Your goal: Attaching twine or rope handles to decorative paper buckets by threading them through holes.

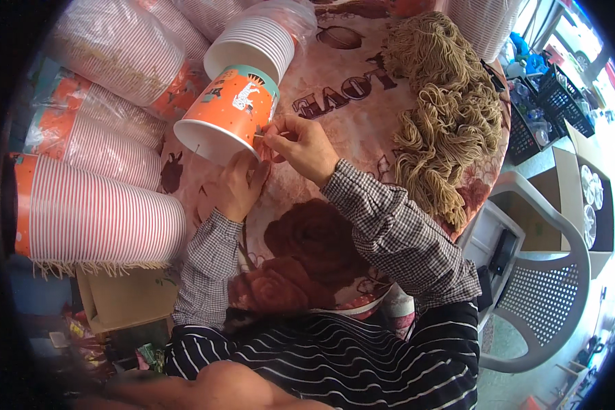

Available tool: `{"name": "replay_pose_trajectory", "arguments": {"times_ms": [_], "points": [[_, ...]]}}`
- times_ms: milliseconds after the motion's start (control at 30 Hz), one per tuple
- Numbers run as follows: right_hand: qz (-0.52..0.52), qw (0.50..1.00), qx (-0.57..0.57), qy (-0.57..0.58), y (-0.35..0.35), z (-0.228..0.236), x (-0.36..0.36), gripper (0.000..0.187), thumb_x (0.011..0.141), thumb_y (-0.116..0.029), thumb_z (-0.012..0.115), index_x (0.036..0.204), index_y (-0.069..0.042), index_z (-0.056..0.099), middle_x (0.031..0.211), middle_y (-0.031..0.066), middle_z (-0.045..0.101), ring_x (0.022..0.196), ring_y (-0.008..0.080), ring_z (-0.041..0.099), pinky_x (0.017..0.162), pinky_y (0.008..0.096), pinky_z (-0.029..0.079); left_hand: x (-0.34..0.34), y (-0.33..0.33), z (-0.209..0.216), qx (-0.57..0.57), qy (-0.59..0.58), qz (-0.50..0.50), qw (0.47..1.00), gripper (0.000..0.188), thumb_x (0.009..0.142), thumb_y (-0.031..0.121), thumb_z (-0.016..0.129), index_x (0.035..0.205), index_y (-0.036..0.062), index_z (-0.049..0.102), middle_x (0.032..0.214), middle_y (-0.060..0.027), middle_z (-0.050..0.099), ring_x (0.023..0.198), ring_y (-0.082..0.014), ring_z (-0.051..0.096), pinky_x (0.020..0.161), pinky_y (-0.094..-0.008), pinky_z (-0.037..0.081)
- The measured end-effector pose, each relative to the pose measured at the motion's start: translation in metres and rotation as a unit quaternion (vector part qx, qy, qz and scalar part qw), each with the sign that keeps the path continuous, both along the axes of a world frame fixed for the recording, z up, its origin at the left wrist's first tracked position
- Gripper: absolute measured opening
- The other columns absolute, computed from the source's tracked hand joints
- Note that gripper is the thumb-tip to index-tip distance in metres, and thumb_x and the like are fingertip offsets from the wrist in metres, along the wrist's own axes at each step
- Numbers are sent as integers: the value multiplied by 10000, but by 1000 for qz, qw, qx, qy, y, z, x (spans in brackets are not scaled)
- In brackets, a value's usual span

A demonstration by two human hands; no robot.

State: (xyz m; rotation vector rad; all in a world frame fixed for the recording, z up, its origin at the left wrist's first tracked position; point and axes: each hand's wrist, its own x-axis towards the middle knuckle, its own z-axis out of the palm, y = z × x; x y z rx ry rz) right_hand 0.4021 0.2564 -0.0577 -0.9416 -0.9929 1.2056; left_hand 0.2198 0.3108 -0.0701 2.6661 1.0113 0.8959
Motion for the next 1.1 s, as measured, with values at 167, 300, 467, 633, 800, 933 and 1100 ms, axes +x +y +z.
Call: {"name": "replay_pose_trajectory", "arguments": {"times_ms": [167,300,467,633,800,933,1100], "points": [[1,998,15,-65,1,-3,2,168,929,-127,594,1016,17,589,1079,75,604,815,92,618,720,252,546,0,2,-3,20,1,-23,1000,248,833,243,671,928,31,584,849,-106,633,735,-304,647,628,-412,513],[-5,997,12,-75,0,-2,1,168,925,-128,601,1003,21,594,1078,76,606,814,90,613,709,247,544,1,2,-5,14,-10,-25,1000,248,827,238,677,926,31,585,854,-101,634,736,-301,649,630,-412,515],[-17,996,20,-87,1,-2,-1,169,913,-120,611,992,28,592,1009,61,625,812,89,612,688,248,547,0,2,-5,17,-6,-23,1000,253,813,233,690,929,32,588,863,-101,634,748,-303,647,635,-413,519],[-38,987,35,-153,-1,3,-1,156,894,-98,624,990,22,593,894,40,634,782,83,613,674,240,544,0,4,-10,26,1,-26,999,269,809,234,693,944,24,593,869,-121,632,765,-317,642,649,-423,517],[-76,970,68,-221,-2,-1,-4,140,882,-67,629,989,18,598,861,37,642,742,83,618,666,233,538,1,7,-15,29,8,-33,999,287,802,240,701,943,13,595,891,-135,631,791,-328,637,670,-434,514],[-103,962,88,-236,-5,1,-7,192,872,-62,642,1031,30,589,896,67,661,773,104,639,692,254,545,2,5,-13,34,2,-24,999,279,792,238,710,922,16,603,906,-129,632,799,-323,636,689,-431,513],[-134,930,118,-321,-12,14,-11,317,824,-114,701,1077,23,568,915,120,672,791,171,670,710,288,549,4,-2,-1,41,25,-14,999,251,772,217,714,906,31,613,905,-114,634,802,-320,638,700,-414,516]]}}
